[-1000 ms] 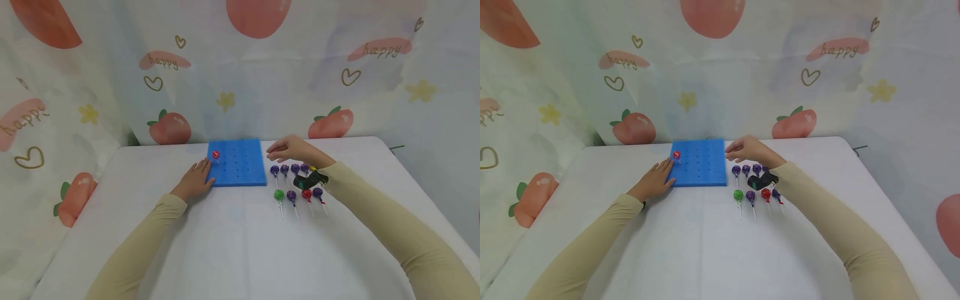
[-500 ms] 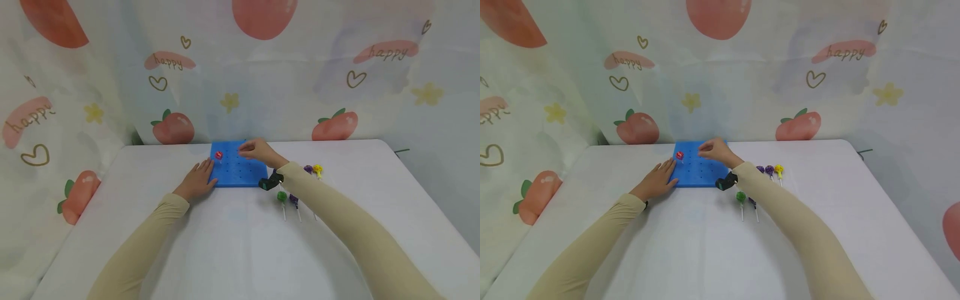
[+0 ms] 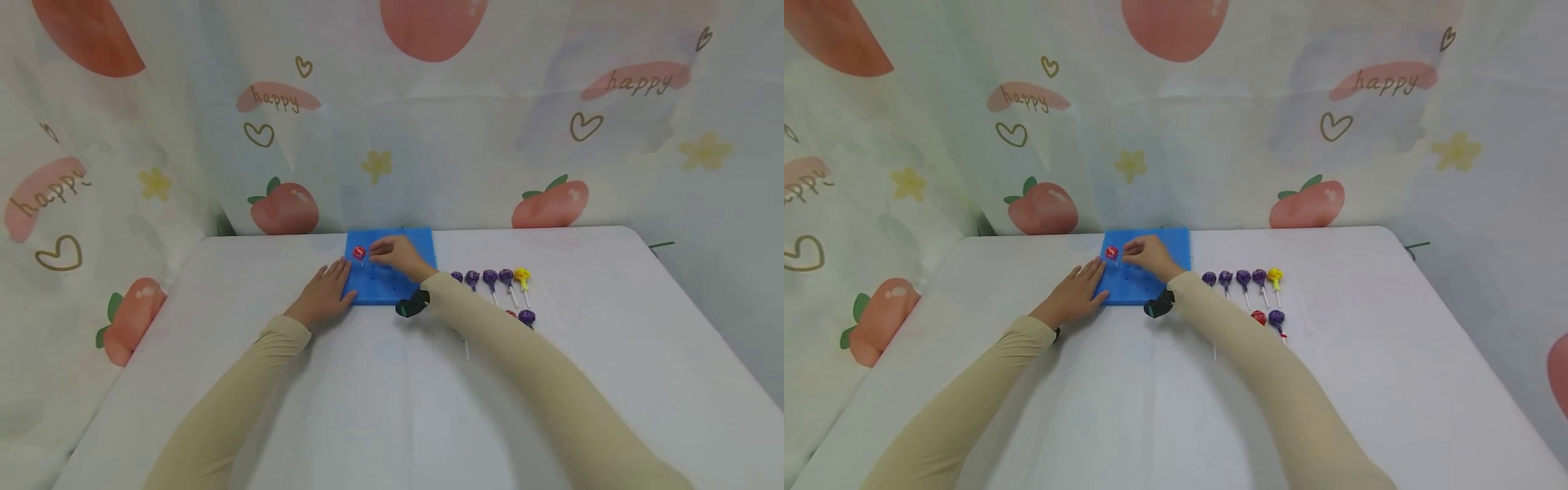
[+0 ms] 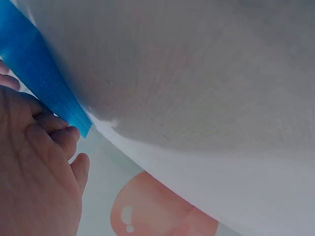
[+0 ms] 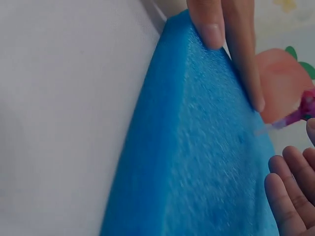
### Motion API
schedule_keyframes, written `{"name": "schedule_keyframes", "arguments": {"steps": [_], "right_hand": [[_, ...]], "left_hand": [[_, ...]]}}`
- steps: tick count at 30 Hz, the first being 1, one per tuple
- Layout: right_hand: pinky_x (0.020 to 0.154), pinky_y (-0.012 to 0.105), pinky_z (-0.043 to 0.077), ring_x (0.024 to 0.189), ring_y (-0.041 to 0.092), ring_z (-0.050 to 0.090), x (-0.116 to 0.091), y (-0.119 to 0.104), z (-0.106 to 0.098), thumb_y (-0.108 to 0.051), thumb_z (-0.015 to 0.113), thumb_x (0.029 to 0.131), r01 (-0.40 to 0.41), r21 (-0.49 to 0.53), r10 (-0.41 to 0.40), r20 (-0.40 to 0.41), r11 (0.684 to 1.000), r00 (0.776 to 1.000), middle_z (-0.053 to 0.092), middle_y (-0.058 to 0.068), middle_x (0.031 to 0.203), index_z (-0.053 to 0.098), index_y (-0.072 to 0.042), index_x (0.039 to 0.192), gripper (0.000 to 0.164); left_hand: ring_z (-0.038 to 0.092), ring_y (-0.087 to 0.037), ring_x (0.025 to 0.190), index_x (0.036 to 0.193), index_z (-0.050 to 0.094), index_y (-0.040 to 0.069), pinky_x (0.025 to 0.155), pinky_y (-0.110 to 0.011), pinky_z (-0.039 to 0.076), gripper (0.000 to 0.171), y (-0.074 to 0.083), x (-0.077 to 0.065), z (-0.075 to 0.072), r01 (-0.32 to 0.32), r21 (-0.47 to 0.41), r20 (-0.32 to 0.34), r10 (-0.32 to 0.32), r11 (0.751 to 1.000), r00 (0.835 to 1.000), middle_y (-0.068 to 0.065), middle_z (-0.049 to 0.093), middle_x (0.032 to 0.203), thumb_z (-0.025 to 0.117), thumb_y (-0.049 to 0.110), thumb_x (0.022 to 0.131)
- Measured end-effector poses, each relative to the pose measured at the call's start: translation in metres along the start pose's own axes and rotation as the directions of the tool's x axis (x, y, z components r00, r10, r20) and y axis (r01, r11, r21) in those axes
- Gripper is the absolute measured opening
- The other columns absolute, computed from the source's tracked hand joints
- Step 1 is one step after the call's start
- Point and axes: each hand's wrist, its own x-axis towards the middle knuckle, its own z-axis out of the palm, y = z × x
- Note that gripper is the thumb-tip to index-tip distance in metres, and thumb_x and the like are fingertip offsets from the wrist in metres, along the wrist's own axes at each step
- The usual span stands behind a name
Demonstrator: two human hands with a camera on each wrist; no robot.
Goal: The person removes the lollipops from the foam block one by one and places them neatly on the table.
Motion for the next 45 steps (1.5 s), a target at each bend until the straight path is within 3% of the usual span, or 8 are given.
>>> {"name": "schedule_keyframes", "arguments": {"steps": [8,31,45], "right_hand": [[0.097,0.035,0.05,0.111,0.026,0.063,0.007,0.001,0.014,-0.007,0.065,0.087,-0.041,0.124,0.041,0.003,0.991,0.999,0.066,0.019,0.117,0.062,0.002,0.118,0.032],[0.101,0.037,0.046,0.115,0.024,0.06,0.014,0.005,0.025,-0.013,0.063,0.089,-0.044,0.075,0.046,-0.031,0.996,0.998,0.064,0.014,0.122,0.065,-0.002,0.118,0.031],[0.091,0.033,0.052,0.11,0.028,0.064,0.017,0.003,0.025,-0.008,0.056,0.093,-0.028,0.231,0.044,-0.062,0.973,0.997,0.066,0.021,0.115,0.062,0.005,0.119,0.03]], "left_hand": [[0.018,-0.033,0.145,0.148,0.018,-0.004,0.119,-0.048,0.015,0.07,0.001,0.002,0.002,-0.006,-0.013,0.0,0.006,1.0,1.0,-0.02,0.018,0.156,0.04,0.04,0.098],[0.018,-0.032,0.145,0.148,0.018,-0.003,0.119,-0.047,0.015,0.07,-0.001,0.001,0.002,-0.002,-0.009,-0.012,0.002,1.0,1.0,-0.02,0.018,0.156,0.04,0.041,0.098],[0.018,-0.031,0.146,0.148,0.018,-0.002,0.119,-0.047,0.015,0.07,-0.002,0.003,0.004,0.007,0.001,-0.01,-0.007,1.0,1.0,-0.019,0.018,0.156,0.038,0.042,0.098]]}}
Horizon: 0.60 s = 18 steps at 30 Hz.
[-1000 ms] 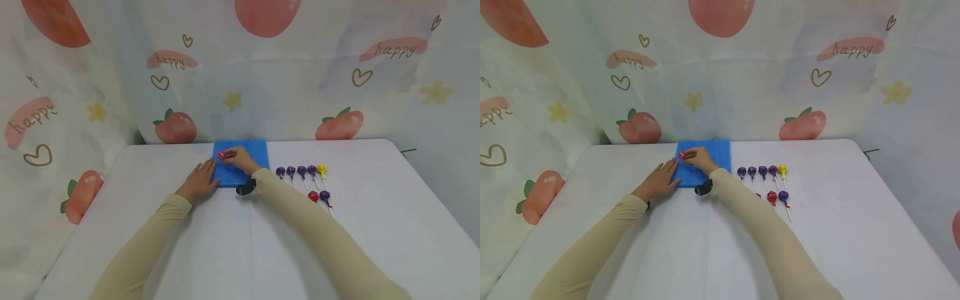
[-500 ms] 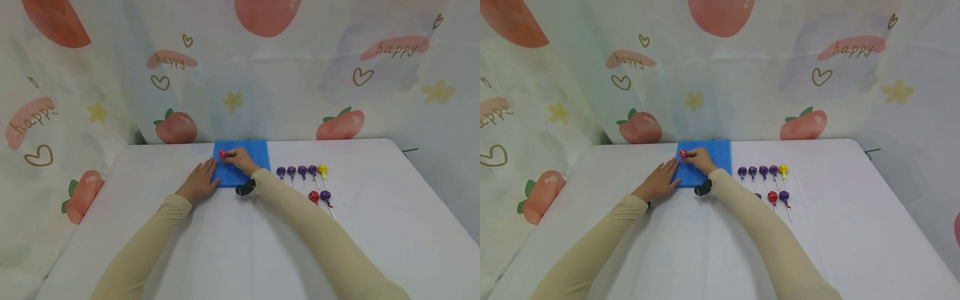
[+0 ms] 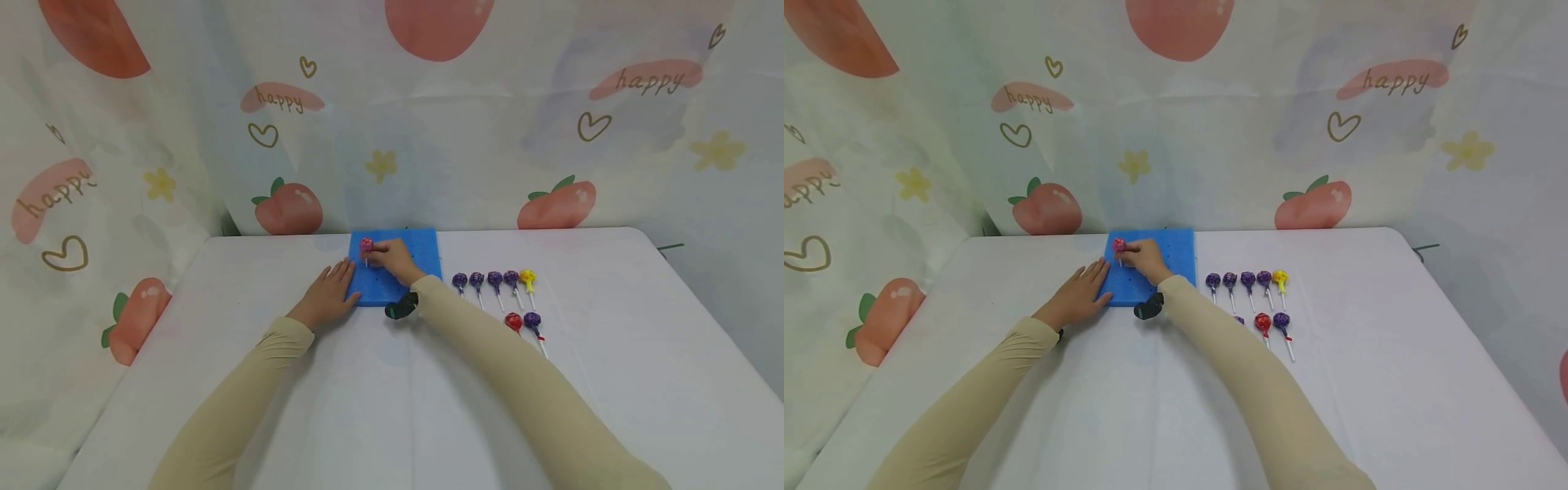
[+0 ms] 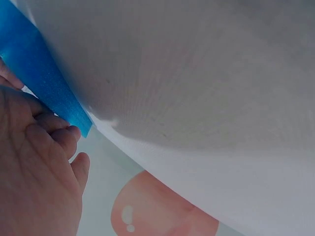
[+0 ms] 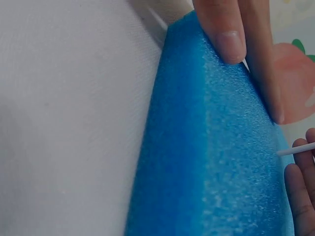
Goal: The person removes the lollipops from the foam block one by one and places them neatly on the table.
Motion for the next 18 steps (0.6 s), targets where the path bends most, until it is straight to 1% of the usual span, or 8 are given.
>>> {"name": "schedule_keyframes", "arguments": {"steps": [5,9,14,18], "right_hand": [[0.092,0.034,0.052,0.11,0.028,0.064,-0.002,-0.006,-0.006,-0.007,0.055,0.093,0.016,0.024,-0.016,0.017,1.0,1.0,0.066,0.021,0.114,0.062,0.005,0.119,0.029],[0.091,0.034,0.052,0.11,0.03,0.064,-0.006,-0.011,-0.013,-0.006,0.056,0.092,0.024,0.052,-0.026,0.049,0.998,0.998,0.066,0.023,0.114,0.062,0.006,0.117,0.029],[0.092,0.036,0.052,0.11,0.032,0.063,-0.019,-0.023,-0.022,-0.006,0.054,0.093,0.055,0.058,-0.061,0.105,0.997,0.993,0.064,0.026,0.115,0.06,0.008,0.12,0.031],[0.093,0.036,0.052,0.11,0.031,0.064,-0.032,-0.03,-0.031,-0.007,0.055,0.093,0.084,0.031,-0.088,0.145,0.996,0.986,0.064,0.025,0.116,0.06,0.007,0.121,0.031]], "left_hand": [[0.018,-0.031,0.146,0.148,0.017,-0.002,0.119,-0.047,0.015,0.07,0.001,0.0,-0.001,-0.003,0.0,0.003,0.003,1.0,1.0,-0.019,0.017,0.156,0.038,0.041,0.098],[0.019,-0.032,0.145,0.148,0.019,-0.003,0.118,-0.047,0.017,0.069,0.002,-0.001,-0.002,-0.009,0.0,-0.005,0.009,1.0,1.0,-0.02,0.019,0.155,0.039,0.041,0.098],[0.018,-0.031,0.145,0.148,0.019,-0.003,0.119,-0.047,0.016,0.069,0.003,-0.001,-0.003,-0.002,-0.005,0.003,0.002,1.0,1.0,-0.02,0.018,0.156,0.038,0.041,0.098],[0.019,-0.031,0.145,0.148,0.019,-0.003,0.119,-0.047,0.016,0.07,0.004,-0.002,-0.003,-0.002,-0.013,-0.006,0.002,1.0,1.0,-0.02,0.019,0.156,0.038,0.041,0.098]]}}
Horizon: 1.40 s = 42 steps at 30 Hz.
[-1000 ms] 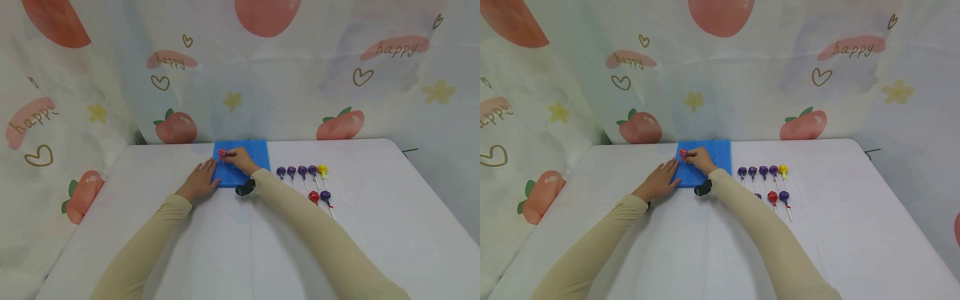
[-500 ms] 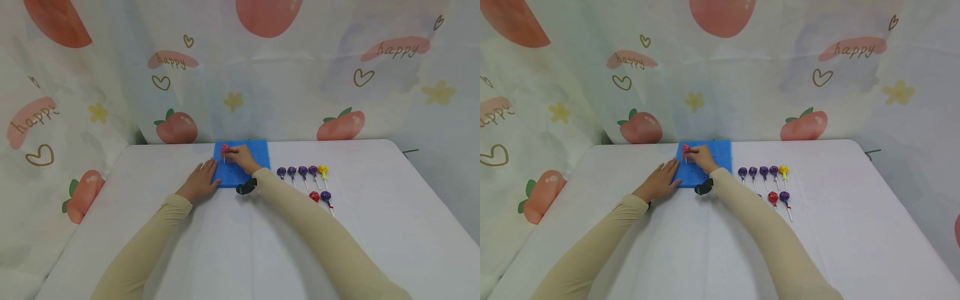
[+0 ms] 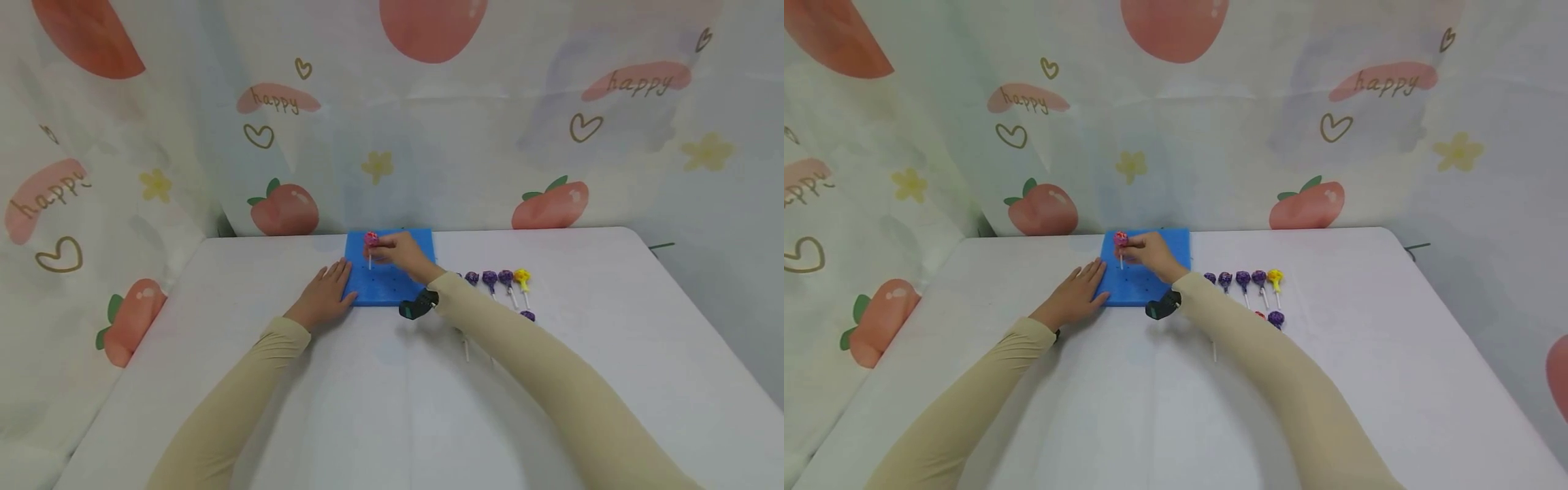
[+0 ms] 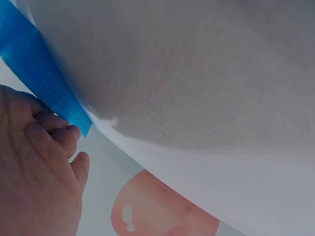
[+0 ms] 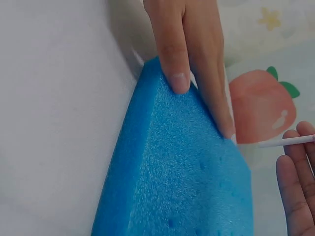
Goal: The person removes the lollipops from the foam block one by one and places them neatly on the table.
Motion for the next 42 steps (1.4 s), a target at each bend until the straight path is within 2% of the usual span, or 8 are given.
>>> {"name": "schedule_keyframes", "arguments": {"steps": [8,13,18,25,30,32,37,42], "right_hand": [[0.096,0.039,0.05,0.107,0.026,0.066,-0.031,-0.01,-0.015,-0.012,0.058,0.093,-0.003,-0.058,0.007,0.066,0.998,0.998,0.067,0.02,0.114,0.061,0.004,0.122,0.033],[0.095,0.042,0.05,0.105,0.025,0.067,-0.058,-0.017,-0.025,-0.013,0.058,0.093,0.005,-0.109,0.004,0.074,0.994,0.997,0.068,0.019,0.112,0.063,0.003,0.119,0.031],[0.092,0.041,0.051,0.103,0.024,0.068,-0.085,-0.019,-0.041,-0.013,0.058,0.093,0.023,-0.107,-0.016,0.075,0.994,0.997,0.068,0.02,0.111,0.062,0.004,0.118,0.031],[0.091,0.038,0.052,0.103,0.025,0.067,-0.121,-0.021,-0.068,-0.017,0.059,0.092,-0.025,-0.115,0.028,0.029,0.993,0.999,0.067,0.02,0.114,0.061,0.001,0.121,0.034],[0.09,0.033,0.053,0.106,0.031,0.065,-0.143,-0.018,-0.088,-0.021,0.059,0.093,-0.067,-0.192,0.062,-0.033,0.979,0.998,0.068,0.018,0.113,0.061,0.001,0.122,0.037],[0.091,0.034,0.052,0.106,0.032,0.065,-0.151,-0.016,-0.095,-0.021,0.058,0.093,-0.073,-0.222,0.062,-0.052,0.972,0.997,0.067,0.019,0.114,0.06,0.002,0.123,0.037],[0.094,0.04,0.049,0.104,0.029,0.066,-0.172,-0.012,-0.113,-0.021,0.056,0.094,-0.11,-0.277,0.088,-0.088,0.955,0.992,0.066,0.02,0.116,0.058,0.003,0.125,0.039],[0.091,0.038,0.052,0.099,0.021,0.069,-0.188,-0.005,-0.129,-0.02,0.057,0.094,-0.135,-0.292,0.105,-0.117,0.947,0.988,0.067,0.021,0.113,0.058,0.006,0.122,0.038]], "left_hand": [[0.018,-0.031,0.146,0.149,0.018,-0.002,0.119,-0.047,0.016,0.071,-0.001,0.001,0.001,0.011,0.011,0.005,-0.011,1.0,1.0,-0.019,0.018,0.156,0.039,0.043,0.097],[0.018,-0.031,0.146,0.148,0.018,-0.002,0.119,-0.047,0.016,0.071,-0.001,0.001,0.002,0.005,0.016,-0.001,-0.005,1.0,1.0,-0.019,0.018,0.156,0.038,0.042,0.098],[0.017,-0.031,0.146,0.149,0.017,-0.002,0.119,-0.047,0.016,0.07,0.0,0.0,0.001,0.003,0.011,0.005,-0.003,1.0,1.0,-0.019,0.017,0.156,0.038,0.042,0.098],[0.016,-0.031,0.146,0.149,0.016,-0.003,0.119,-0.047,0.015,0.07,0.003,-0.002,-0.002,0.01,0.0,0.018,-0.01,1.0,1.0,-0.02,0.015,0.156,0.037,0.041,0.098],[0.016,-0.032,0.146,0.148,0.015,-0.004,0.119,-0.048,0.014,0.07,0.003,-0.004,-0.003,0.018,-0.011,0.021,-0.018,1.0,1.0,-0.02,0.015,0.156,0.038,0.04,0.098],[0.015,-0.032,0.146,0.149,0.015,-0.003,0.119,-0.048,0.014,0.07,0.003,-0.004,-0.002,0.022,-0.015,0.022,-0.021,1.0,1.0,-0.02,0.014,0.157,0.038,0.04,0.098],[0.014,-0.031,0.146,0.149,0.014,-0.002,0.119,-0.047,0.013,0.07,0.004,-0.004,-0.002,0.025,-0.011,0.028,-0.025,1.0,0.999,-0.019,0.014,0.157,0.037,0.04,0.098],[0.014,-0.032,0.146,0.149,0.014,-0.003,0.119,-0.047,0.014,0.07,0.003,-0.003,-0.001,0.019,-0.001,0.03,-0.019,1.0,0.999,-0.02,0.014,0.157,0.037,0.04,0.099]]}}
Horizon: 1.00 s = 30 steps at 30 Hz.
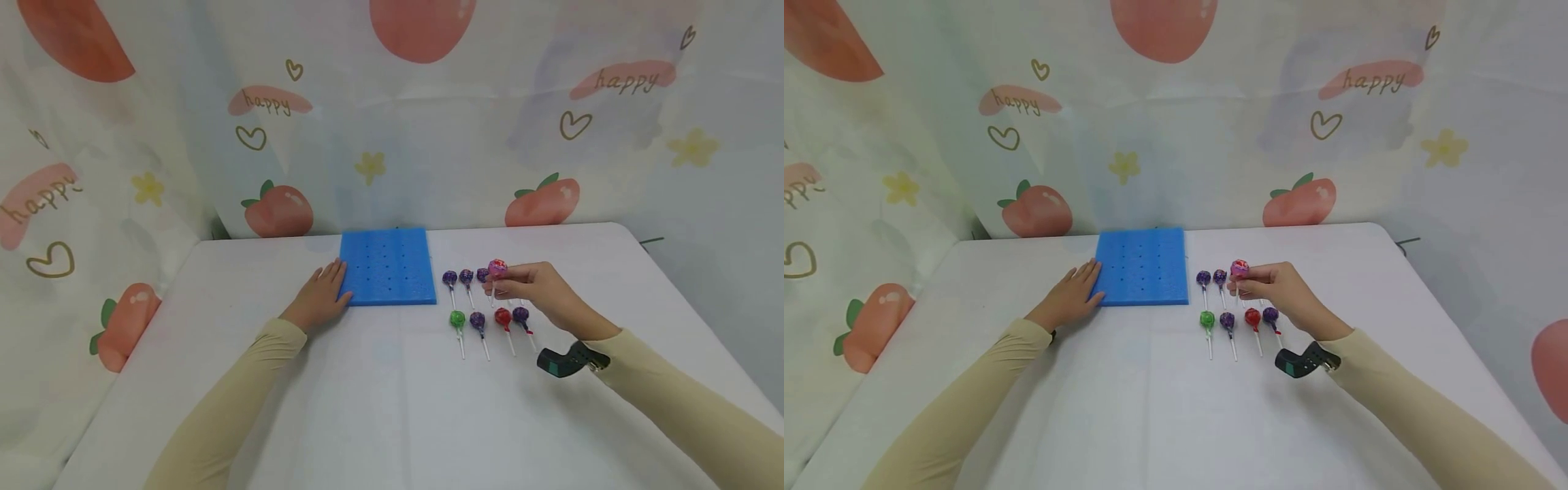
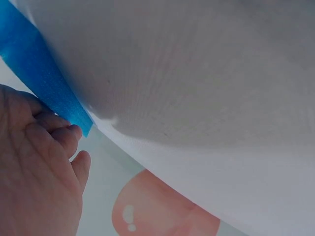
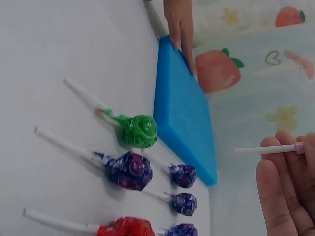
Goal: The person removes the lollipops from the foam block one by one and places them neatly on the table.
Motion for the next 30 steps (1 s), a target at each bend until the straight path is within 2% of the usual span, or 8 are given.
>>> {"name": "schedule_keyframes", "arguments": {"steps": [6,9,14,16,22,26,30], "right_hand": [[0.086,0.029,0.054,0.092,0.014,0.07,-0.014,0.017,-0.012,-0.019,0.057,0.094,-0.027,-0.059,0.024,-0.048,0.998,0.999,0.066,0.024,0.113,0.057,0.009,0.122,0.04],[0.086,0.03,0.054,0.089,0.01,0.07,-0.019,0.027,-0.017,-0.02,0.057,0.094,-0.063,-0.109,0.055,-0.081,0.992,0.995,0.066,0.025,0.113,0.057,0.009,0.123,0.041],[0.084,0.033,0.055,0.086,0.018,0.071,-0.025,0.044,-0.023,-0.018,0.06,0.092,-0.162,-0.152,0.145,-0.115,0.975,0.983,0.068,0.024,0.107,0.057,0.011,0.122,0.042],[0.081,0.03,0.056,0.085,0.02,0.071,-0.027,0.051,-0.025,-0.019,0.061,0.091,-0.208,-0.152,0.191,-0.118,0.966,0.974,0.069,0.024,0.105,0.056,0.012,0.121,0.044],[0.07,0.015,0.054,0.077,0.01,0.067,-0.029,0.073,-0.032,-0.028,0.065,0.089,-0.308,-0.151,0.295,-0.106,0.939,0.95,0.072,0.016,0.098,0.06,0.011,0.117,0.048],[0.066,0.014,0.05,0.074,0.009,0.063,-0.028,0.084,-0.033,-0.031,0.067,0.087,-0.354,-0.169,0.343,-0.092,0.92,0.935,0.073,0.009,0.092,0.063,0.008,0.114,0.048],[0.064,0.016,0.052,0.072,0.009,0.062,-0.027,0.091,-0.032,-0.028,0.067,0.087,-0.371,-0.158,0.364,-0.072,0.915,0.929,0.073,0.007,0.089,0.063,0.009,0.113,0.045]], "left_hand": [[0.016,-0.032,0.146,0.148,0.014,-0.005,0.119,-0.047,0.015,0.068,-0.001,-0.001,0.0,-0.02,0.014,-0.006,0.02,1.0,1.0,-0.021,0.014,0.156,0.037,0.037,0.099],[0.016,-0.032,0.146,0.148,0.015,-0.005,0.119,-0.047,0.016,0.068,-0.001,-0.001,0.0,-0.023,0.014,-0.012,0.023,1.0,1.0,-0.021,0.015,0.156,0.038,0.037,0.099],[0.015,-0.031,0.146,0.149,0.014,-0.004,0.119,-0.046,0.015,0.069,-0.001,0.001,0.002,-0.017,0.02,-0.008,0.017,1.0,1.0,-0.02,0.014,0.157,0.037,0.039,0.099],[0.015,-0.031,0.146,0.149,0.013,-0.003,0.119,-0.046,0.015,0.069,-0.001,0.001,0.002,-0.013,0.019,-0.005,0.013,1.0,1.0,-0.02,0.014,0.157,0.036,0.039,0.099],[0.015,-0.032,0.146,0.149,0.013,-0.004,0.119,-0.047,0.015,0.069,0.0,0.0,0.0,-0.007,0.011,-0.005,0.007,1.0,1.0,-0.02,0.013,0.157,0.036,0.039,0.099],[0.015,-0.032,0.146,0.149,0.013,-0.004,0.119,-0.047,0.014,0.069,0.001,-0.001,-0.001,-0.006,0.008,-0.005,0.006,1.0,1.0,-0.02,0.013,0.157,0.037,0.039,0.099],[0.015,-0.032,0.146,0.149,0.013,-0.004,0.119,-0.047,0.014,0.069,0.001,-0.001,-0.001,-0.006,0.008,-0.006,0.006,1.0,1.0,-0.02,0.013,0.157,0.037,0.038,0.099]]}}
